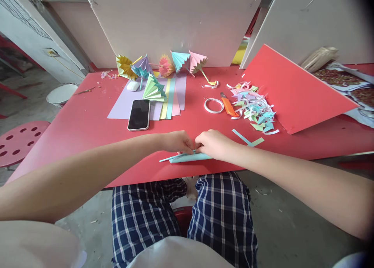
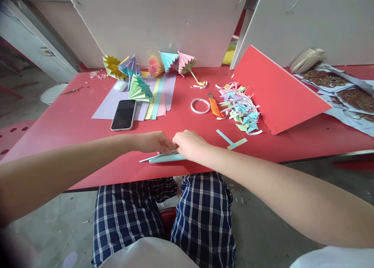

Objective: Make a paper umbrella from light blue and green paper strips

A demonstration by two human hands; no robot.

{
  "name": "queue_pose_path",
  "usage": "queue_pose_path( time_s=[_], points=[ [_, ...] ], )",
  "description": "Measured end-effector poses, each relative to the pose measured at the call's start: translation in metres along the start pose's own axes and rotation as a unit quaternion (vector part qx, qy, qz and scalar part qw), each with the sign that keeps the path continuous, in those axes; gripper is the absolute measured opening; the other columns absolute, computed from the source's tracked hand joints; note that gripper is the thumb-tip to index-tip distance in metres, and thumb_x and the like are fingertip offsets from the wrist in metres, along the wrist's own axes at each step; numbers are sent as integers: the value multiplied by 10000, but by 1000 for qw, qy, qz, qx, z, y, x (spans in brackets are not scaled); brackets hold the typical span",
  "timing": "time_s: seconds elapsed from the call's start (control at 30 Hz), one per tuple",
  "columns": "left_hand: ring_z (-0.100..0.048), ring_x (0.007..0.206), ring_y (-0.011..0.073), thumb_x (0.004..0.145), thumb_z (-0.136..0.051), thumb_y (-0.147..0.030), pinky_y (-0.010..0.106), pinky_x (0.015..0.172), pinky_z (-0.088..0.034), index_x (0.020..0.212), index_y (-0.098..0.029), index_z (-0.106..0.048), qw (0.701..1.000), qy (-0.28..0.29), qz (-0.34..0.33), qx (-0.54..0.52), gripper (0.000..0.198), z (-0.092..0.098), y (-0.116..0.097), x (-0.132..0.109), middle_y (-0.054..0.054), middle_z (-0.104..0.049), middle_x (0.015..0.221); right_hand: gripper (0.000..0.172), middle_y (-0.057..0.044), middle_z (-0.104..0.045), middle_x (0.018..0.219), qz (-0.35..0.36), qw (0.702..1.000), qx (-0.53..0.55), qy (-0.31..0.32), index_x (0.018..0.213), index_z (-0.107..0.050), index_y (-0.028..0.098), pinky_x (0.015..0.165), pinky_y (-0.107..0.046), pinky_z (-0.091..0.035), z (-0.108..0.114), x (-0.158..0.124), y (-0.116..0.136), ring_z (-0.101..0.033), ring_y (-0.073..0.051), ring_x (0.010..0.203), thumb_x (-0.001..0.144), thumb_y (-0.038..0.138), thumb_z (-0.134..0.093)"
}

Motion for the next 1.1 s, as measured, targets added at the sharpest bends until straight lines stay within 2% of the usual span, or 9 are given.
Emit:
queue_pose_path(
  time_s=[0.23, 0.4, 0.53, 0.6, 0.7, 0.8, 0.97, 1.1],
  points=[
    [-514, 615, 122, 611, -605, -261, 225, 552, -382, 706, -164, -627, 998, -45, 37, 39, 138, 8, 9, 3, -12, -572, 641, 112, -24, -601, 666, -10, 1000, 20, 18, 749, -626, 197, 476, -235, -258, -3, 2, -5, -507, -131, 584, 703, 258, -545],
    [-488, 621, 119, 575, -616, -268, 213, 520, -336, 693, -186, -622, 993, -61, 67, 75, 144, 13, 9, -1, -27, -585, 662, 231, -9, -551, 569, 0, 996, 59, 65, 653, -615, 190, 478, -238, -251, -6, -3, -3, -474, -111, 525, 773, 319, -466],
    [-450, 595, 106, 577, -605, -256, 210, 509, -303, 684, -184, -616, 993, -66, 55, 83, 129, 14, 4, -2, -37, -548, 630, 185, -12, -547, 560, 0, 998, 31, 47, 660, -624, 194, 480, -240, -242, -2, -3, -2, -468, -113, 529, 754, 273, -485],
    [-408, 545, 92, 613, -566, -252, 214, 500, -285, 630, -170, -600, 995, -55, 36, 75, 90, 11, 1, -1, -41, -492, 565, 180, -15, -542, 552, -3, 999, 14, 32, 660, -627, 195, 480, -243, -237, 0, -1, -3, -467, -118, 534, 748, 253, -481],
    [-336, 476, 71, 667, -518, -257, 221, 484, -258, 564, -154, -571, 999, -11, 3, 52, 155, 1, -4, -2, -47, -399, 494, 173, -20, -546, 561, -7, 1000, 2, 27, 668, -631, 199, 482, -245, -239, -1, 0, -3, -472, -124, 543, 741, 258, -486],
    [-370, 489, 74, 681, -514, -250, 220, 495, -271, 595, -150, -591, 999, 9, -8, 40, 152, -3, -5, -2, -39, -427, 516, 164, -18, -544, 558, -1, 1000, -7, 24, 650, -622, 199, 466, -246, -235, -2, 0, -2, -465, -122, 520, 731, 253, -489],
    [-418, 528, 92, 635, -566, -269, 219, 502, -294, 630, -167, -603, 997, -35, 27, 56, 108, 5, 3, -1, -40, -469, 534, 112, -7, -577, 586, -4, 1000, 24, 3, 670, -621, 205, 445, -237, -239, -1, 0, -4, -479, -117, 524, 694, 221, -512],
    [-431, 559, 102, 580, -607, -268, 218, 503, -299, 643, -186, -603, 991, -63, 69, 97, 104, 11, 7, -1, -45, -495, 567, 108, -5, -603, 627, -1, 998, 62, 20, 688, -633, 209, 460, -228, -264, -4, 2, -6, -506, -120, 570, 688, 283, -554]
  ],
)
Point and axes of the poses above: each hand's wrist, its own x-axis towards the middle knuckle, its own z-axis out of the back of the hand, y = z × x, the point moved 10 cm from there along x, towards the middle knuckle
